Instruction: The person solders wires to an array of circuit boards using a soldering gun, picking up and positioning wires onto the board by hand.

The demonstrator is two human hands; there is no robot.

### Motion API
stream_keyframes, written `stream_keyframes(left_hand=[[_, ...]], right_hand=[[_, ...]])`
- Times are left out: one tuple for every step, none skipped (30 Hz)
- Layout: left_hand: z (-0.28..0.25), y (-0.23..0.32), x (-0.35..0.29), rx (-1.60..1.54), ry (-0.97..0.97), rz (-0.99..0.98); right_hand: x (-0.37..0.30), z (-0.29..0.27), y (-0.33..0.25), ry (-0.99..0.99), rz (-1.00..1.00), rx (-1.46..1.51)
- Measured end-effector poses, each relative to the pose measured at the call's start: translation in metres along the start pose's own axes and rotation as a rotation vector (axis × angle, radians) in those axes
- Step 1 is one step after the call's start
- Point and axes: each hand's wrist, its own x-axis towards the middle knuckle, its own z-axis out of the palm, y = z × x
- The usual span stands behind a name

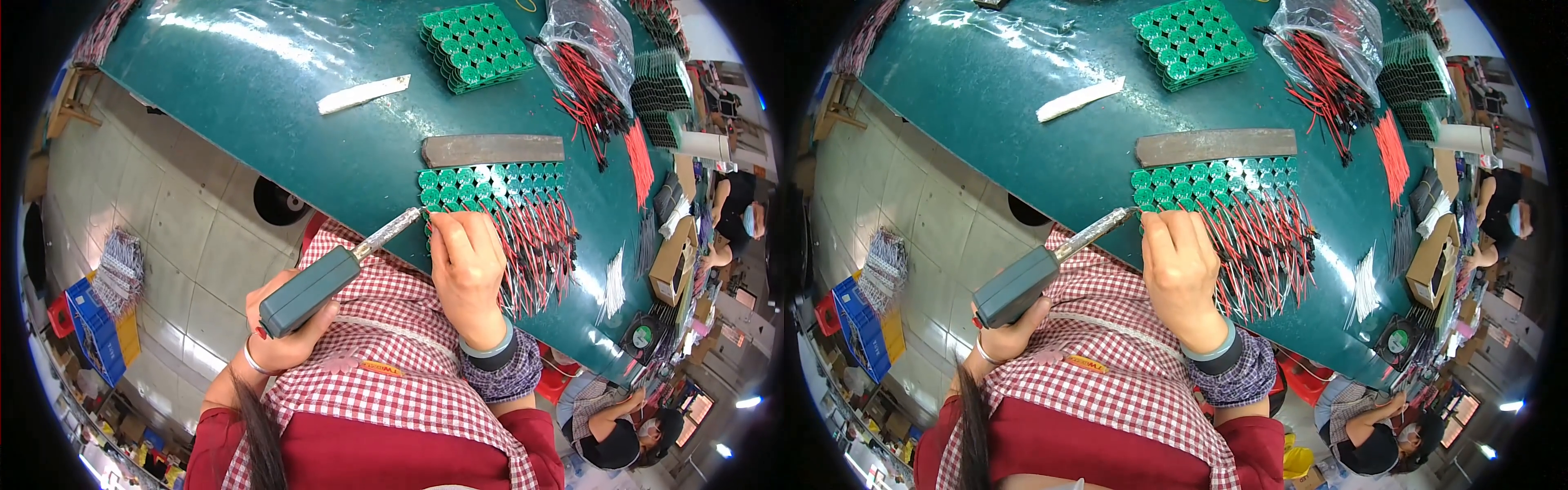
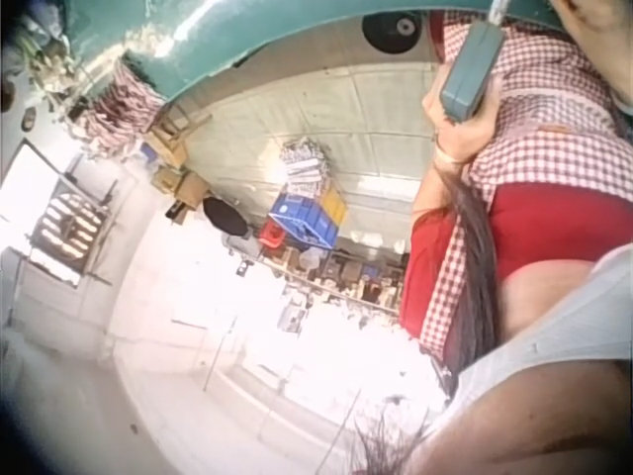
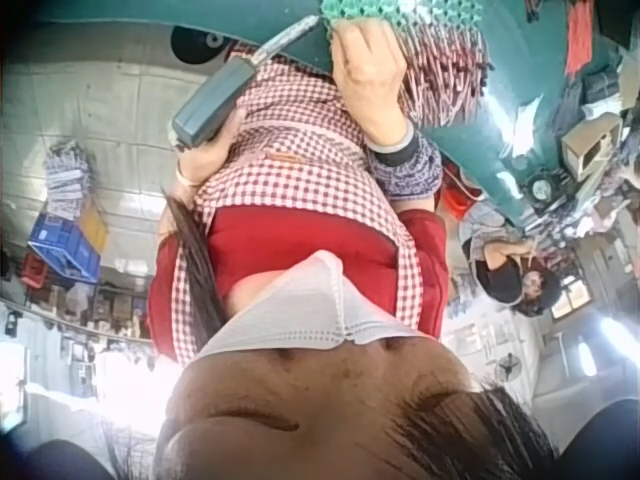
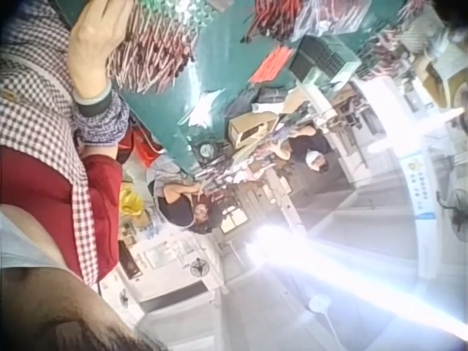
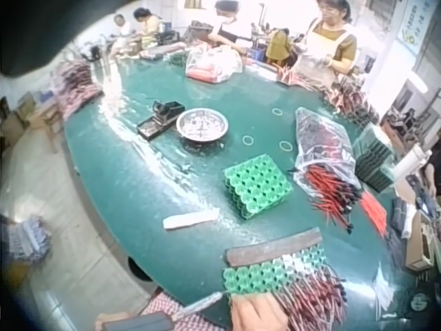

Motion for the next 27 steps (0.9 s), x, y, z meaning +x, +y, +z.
stream_keyframes(left_hand=[[0.0, 0.001, 0.0, 0.003, -0.003, -0.005], [-0.001, 0.001, 0.0, 0.003, -0.003, -0.006], [-0.001, 0.001, 0.0, 0.008, -0.005, -0.013], [-0.001, 0.001, 0.0, 0.013, -0.007, -0.02], [-0.002, 0.002, 0.001, 0.012, -0.007, -0.02], [-0.002, 0.004, 0.002, 0.022, -0.018, -0.027], [-0.003, 0.005, 0.002, 0.031, -0.029, -0.035], [-0.003, 0.005, 0.002, 0.032, -0.029, -0.036], [-0.002, 0.005, 0.002, 0.034, -0.02, -0.031], [-0.002, 0.005, 0.002, 0.035, -0.012, -0.027], [-0.002, 0.004, 0.002, 0.033, -0.012, -0.027], [-0.002, 0.003, 0.001, 0.016, -0.008, -0.024], [-0.002, 0.002, 0.0, -0.001, -0.005, -0.022], [-0.001, 0.0, -0.001, -0.001, -0.005, -0.023], [-0.001, -0.002, -0.002, 0.001, 0.008, -0.016], [0.0, -0.003, -0.004, 0.002, 0.022, -0.009], [0.0, -0.004, -0.006, 0.002, 0.021, -0.01], [-0.001, -0.004, -0.007, -0.009, 0.02, -0.033], [-0.001, -0.004, -0.008, -0.021, 0.019, -0.057], [-0.001, -0.004, -0.007, -0.021, 0.019, -0.056], [-0.001, -0.002, -0.005, 0.011, 0.024, -0.014], [-0.001, -0.001, -0.003, 0.043, 0.029, 0.028], [-0.001, 0.0, -0.002, 0.043, 0.029, 0.029], [0.0, 0.0, -0.002, 0.039, 0.03, 0.026], [0.0, 0.001, -0.001, 0.036, 0.032, 0.023], [0.0, 0.0, -0.001, 0.035, 0.031, 0.024], [0.0, 0.0, -0.001, 0.033, 0.031, 0.029]], right_hand=[[0.0, 0.0, 0.0, 0.0, -0.004, -0.005], [-0.001, 0.0, 0.0, 0.001, -0.007, -0.011], [-0.001, 0.0, 0.0, 0.0, -0.007, -0.01], [-0.001, 0.0, -0.001, 0.002, -0.006, -0.009], [-0.001, 0.0, -0.001, 0.004, -0.005, -0.009], [-0.001, 0.0, -0.001, 0.004, -0.005, -0.009], [-0.001, -0.001, -0.001, 0.0, -0.005, -0.014], [-0.001, -0.001, -0.001, -0.004, -0.005, -0.018], [-0.001, 0.0, -0.001, -0.004, -0.004, -0.016], [-0.001, 0.0, 0.0, -0.001, -0.002, -0.013], [-0.001, 0.0, -0.001, 0.002, -0.001, -0.013], [-0.001, 0.0, -0.001, 0.001, -0.002, -0.015], [0.0, 0.0, -0.002, -0.002, -0.004, -0.02], [0.0, -0.001, -0.001, -0.005, -0.005, -0.022], [0.0, -0.001, -0.001, -0.005, -0.005, -0.021], [0.001, -0.001, -0.001, -0.003, -0.005, -0.016], [0.001, -0.001, -0.001, 0.0, -0.006, -0.011], [0.001, -0.001, -0.001, 0.0, -0.005, -0.011], [0.001, -0.001, -0.001, -0.007, -0.002, -0.013], [0.001, -0.002, -0.001, -0.013, 0.001, -0.016], [0.001, -0.001, -0.002, -0.013, 0.001, -0.017], [0.001, 0.0, -0.003, 0.003, 0.014, -0.001], [0.002, 0.001, -0.004, 0.02, 0.027, 0.015], [0.002, 0.002, -0.004, 0.02, 0.027, 0.015], [0.002, 0.003, -0.004, 0.045, 0.032, 0.022], [0.002, 0.004, -0.004, 0.07, 0.038, 0.028], [0.003, 0.004, -0.005, 0.069, 0.039, 0.027]])
